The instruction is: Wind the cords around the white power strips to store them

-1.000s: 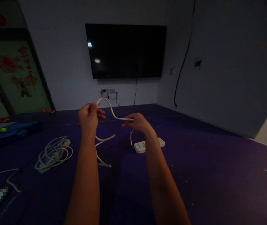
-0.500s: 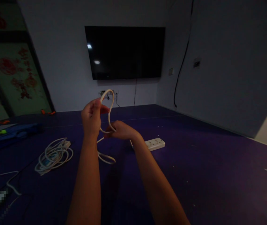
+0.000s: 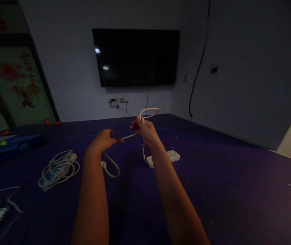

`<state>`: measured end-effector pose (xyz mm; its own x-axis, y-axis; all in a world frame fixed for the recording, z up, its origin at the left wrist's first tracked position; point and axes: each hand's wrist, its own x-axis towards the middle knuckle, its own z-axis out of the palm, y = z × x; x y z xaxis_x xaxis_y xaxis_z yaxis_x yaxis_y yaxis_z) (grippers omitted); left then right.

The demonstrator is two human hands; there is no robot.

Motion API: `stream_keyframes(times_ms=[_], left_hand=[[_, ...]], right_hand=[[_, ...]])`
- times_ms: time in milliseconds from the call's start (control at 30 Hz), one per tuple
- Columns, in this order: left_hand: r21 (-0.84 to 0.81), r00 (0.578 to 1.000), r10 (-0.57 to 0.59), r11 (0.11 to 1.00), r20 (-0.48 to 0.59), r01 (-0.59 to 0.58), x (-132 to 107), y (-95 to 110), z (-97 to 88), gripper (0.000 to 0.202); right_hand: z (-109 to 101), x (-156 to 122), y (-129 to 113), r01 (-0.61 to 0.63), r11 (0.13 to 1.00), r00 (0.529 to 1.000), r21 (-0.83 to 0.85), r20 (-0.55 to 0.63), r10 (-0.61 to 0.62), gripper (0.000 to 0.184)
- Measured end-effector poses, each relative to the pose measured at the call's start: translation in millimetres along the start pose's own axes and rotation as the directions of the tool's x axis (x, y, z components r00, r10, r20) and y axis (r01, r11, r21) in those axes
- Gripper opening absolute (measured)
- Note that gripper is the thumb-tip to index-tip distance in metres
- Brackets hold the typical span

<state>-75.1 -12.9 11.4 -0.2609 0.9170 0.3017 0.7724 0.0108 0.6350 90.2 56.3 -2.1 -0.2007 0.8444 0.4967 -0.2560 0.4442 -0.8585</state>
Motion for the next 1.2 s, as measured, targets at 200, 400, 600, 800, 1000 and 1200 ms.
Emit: stream_keyframes(times_ms=[200,400,600,800,1000,1200], left_hand=[[0.043,0.995,0.049,0.998,0.084,-0.053,7.4,-5.6,12.8,0.037],[-0.004,0.996,0.079,0.997,0.051,-0.079,16.0,-9.8,24.8,0.022],[-0.515,0.984,-0.081,0.857,-0.161,-0.014,13.7,-3.4,17.3,0.017],[-0.812,0.926,-0.163,0.548,-0.340,-0.201,5.6,15.0,8.4,0.011],[-0.856,0.835,-0.244,0.307,-0.493,-0.415,-3.8,37.0,5.6,0.012],[-0.856,0.805,-0.290,0.156,-0.517,-0.493,-13.2,49.8,3.3,0.011]], right_hand=[[-6.0,3.0,3.0,-0.011,0.991,1.000,0.132,0.029,0.007,0.045],[-12.8,3.1,-1.1,-0.050,0.984,0.998,0.170,0.037,0.044,0.049],[-18.1,-2.8,-12.0,-0.069,0.995,0.986,0.068,0.158,0.058,0.046],[-6.2,-2.5,-8.2,-0.162,0.978,0.974,0.135,0.179,0.137,0.048],[6.2,-6.9,-9.8,-0.236,0.966,0.941,0.104,0.273,0.200,0.051],[11.9,-7.1,-5.7,-0.170,0.983,0.939,0.069,0.315,0.140,0.028]])
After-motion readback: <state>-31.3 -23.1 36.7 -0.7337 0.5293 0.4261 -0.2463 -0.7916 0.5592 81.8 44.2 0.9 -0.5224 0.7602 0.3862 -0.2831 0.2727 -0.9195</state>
